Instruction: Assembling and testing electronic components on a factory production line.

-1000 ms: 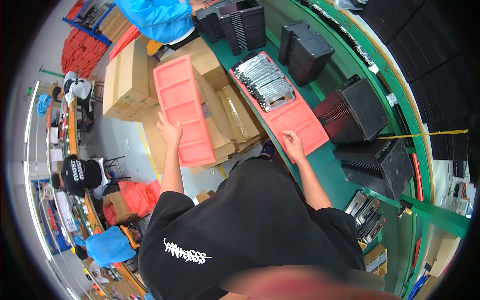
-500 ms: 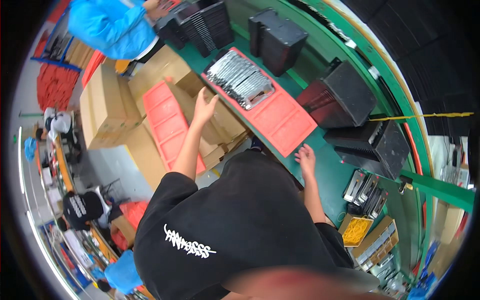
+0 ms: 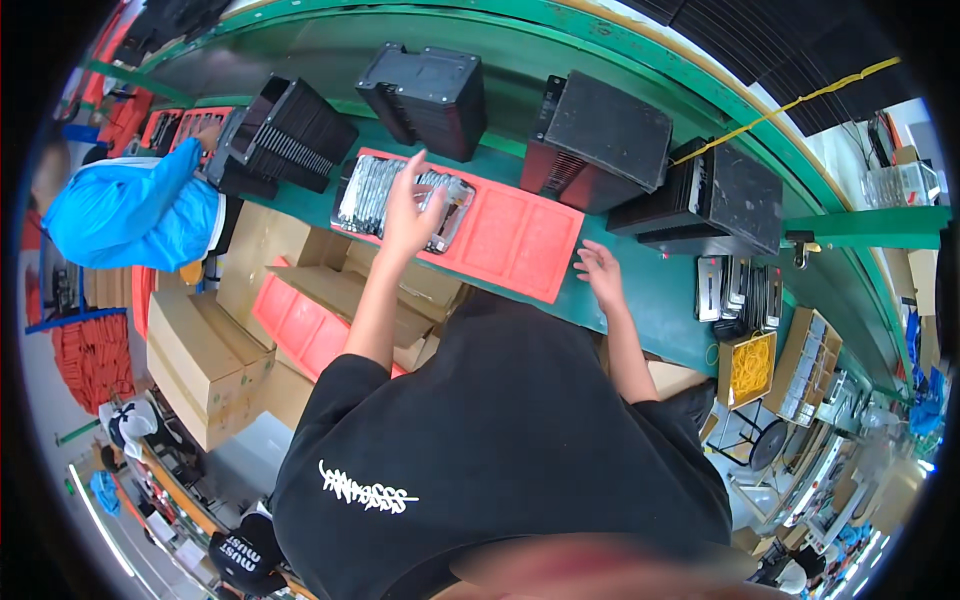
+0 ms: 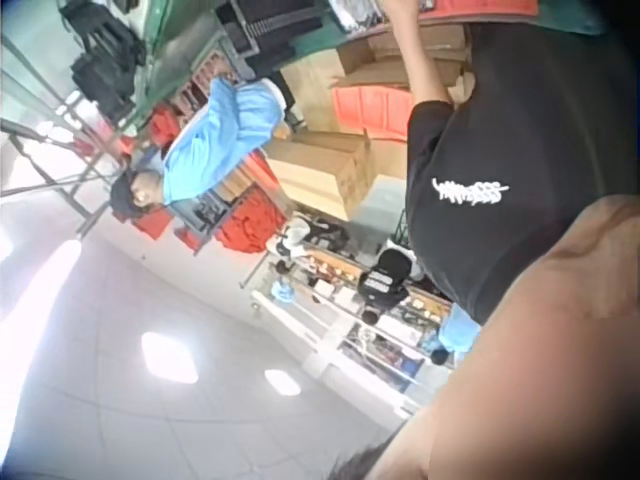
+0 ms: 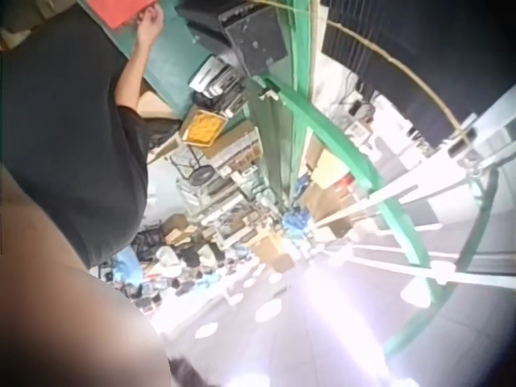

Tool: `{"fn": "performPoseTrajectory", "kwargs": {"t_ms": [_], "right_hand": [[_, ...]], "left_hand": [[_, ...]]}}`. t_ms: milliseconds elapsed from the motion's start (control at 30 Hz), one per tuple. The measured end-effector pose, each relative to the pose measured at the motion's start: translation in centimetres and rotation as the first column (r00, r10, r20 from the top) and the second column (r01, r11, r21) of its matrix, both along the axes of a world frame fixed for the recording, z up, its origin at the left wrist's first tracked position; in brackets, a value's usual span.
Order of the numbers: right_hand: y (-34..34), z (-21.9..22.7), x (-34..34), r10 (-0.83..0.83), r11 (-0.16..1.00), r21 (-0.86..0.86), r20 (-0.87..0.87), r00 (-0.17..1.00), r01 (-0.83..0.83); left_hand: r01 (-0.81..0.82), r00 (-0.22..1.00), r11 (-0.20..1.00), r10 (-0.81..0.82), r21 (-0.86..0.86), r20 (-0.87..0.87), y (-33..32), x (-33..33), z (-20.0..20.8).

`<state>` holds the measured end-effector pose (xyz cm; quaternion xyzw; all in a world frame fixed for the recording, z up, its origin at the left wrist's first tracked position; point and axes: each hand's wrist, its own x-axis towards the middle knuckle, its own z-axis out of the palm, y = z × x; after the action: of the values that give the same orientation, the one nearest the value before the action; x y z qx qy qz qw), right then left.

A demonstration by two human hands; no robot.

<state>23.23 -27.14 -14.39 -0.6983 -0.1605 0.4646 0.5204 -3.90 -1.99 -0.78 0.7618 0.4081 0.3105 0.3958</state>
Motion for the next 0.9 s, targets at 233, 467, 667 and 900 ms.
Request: {"fn": "performPoseTrajectory", "kwargs": {"t_ms": [233,467,667,900], "right_hand": [[-1.0,0.6,-1.6,-0.001,0.999,-0.045,-0.046,0.999,-0.001],[1.5,4.3,-1.4,0.002,0.997,0.079,-0.074,0.997,0.004],[9.2,17.0,-4.6,0.046,0.848,0.499,-0.405,0.913,0.179],[12.5,20.9,-5.1,-0.241,0.784,0.305,-0.653,0.718,0.54]], "left_hand": [[0.138,0.99,0.988,-0.138,-0.074,0.005,0.6,4.6,1.9],[0.147,0.989,0.983,-0.147,-0.109,0.006,1.9,3.8,-0.3],[0.307,0.917,0.952,-0.294,-0.005,0.268,5.5,9.7,7.4],[0.516,0.857,0.701,-0.428,0.493,-0.288,5.9,21.6,12.5]]}}
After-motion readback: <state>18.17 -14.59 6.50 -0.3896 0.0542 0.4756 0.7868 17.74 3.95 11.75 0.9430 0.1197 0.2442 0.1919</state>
